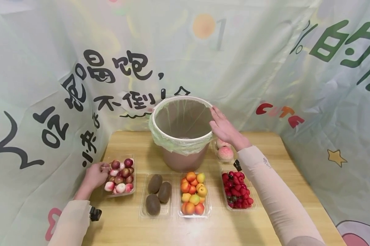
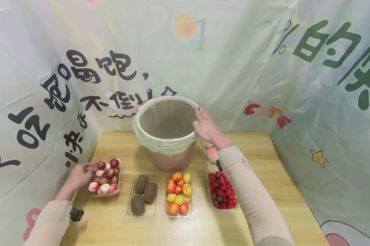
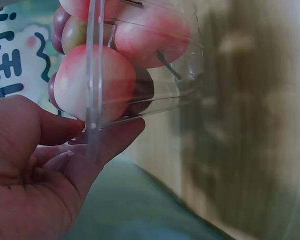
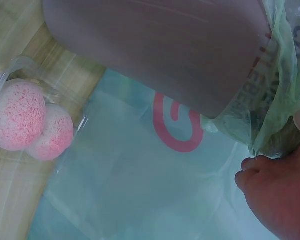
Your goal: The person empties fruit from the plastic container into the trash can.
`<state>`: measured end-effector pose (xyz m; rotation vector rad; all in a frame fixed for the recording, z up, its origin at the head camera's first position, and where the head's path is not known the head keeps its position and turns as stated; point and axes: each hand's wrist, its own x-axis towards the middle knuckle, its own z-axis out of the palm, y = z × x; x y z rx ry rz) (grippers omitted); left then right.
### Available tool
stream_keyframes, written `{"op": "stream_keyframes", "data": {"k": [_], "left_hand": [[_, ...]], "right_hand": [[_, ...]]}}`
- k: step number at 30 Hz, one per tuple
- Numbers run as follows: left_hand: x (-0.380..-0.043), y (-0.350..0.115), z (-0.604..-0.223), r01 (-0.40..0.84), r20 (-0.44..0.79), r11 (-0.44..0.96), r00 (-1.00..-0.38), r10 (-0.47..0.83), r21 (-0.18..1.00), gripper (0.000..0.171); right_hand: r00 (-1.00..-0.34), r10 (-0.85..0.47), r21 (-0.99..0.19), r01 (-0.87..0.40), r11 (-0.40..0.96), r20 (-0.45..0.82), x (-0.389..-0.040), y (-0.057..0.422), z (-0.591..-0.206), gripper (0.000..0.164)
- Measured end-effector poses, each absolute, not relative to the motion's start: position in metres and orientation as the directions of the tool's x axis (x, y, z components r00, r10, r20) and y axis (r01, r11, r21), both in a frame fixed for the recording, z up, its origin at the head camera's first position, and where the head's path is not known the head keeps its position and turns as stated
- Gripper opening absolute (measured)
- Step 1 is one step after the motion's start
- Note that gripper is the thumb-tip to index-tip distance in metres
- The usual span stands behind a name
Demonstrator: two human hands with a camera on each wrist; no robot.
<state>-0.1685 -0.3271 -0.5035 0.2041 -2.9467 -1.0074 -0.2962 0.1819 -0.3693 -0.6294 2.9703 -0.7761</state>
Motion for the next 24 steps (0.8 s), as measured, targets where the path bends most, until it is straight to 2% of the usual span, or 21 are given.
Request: {"op": "stream_keyframes", "data": {"k": [14,20,24], "left_hand": [[-0.188,-0.321,-0.475,-0.087,0.011,0.783,-0.993,-0.119,0.616,0.029],[-0.201,-0.318,-0.459,-0.039,0.069,0.782,-0.992,-0.105,0.622,0.03],[-0.207,-0.314,-0.448,-0.047,0.052,0.764,-0.993,-0.105,0.644,0.029]], "right_hand": [[-0.92,-0.38,-0.466,-0.378,0.8,0.093,-0.295,0.182,-0.369,0.072],[-0.921,-0.375,-0.464,-0.377,0.802,0.1,-0.296,0.182,-0.37,0.072],[-0.922,-0.373,-0.466,-0.375,0.802,0.1,-0.296,0.183,-0.37,0.072]]}}
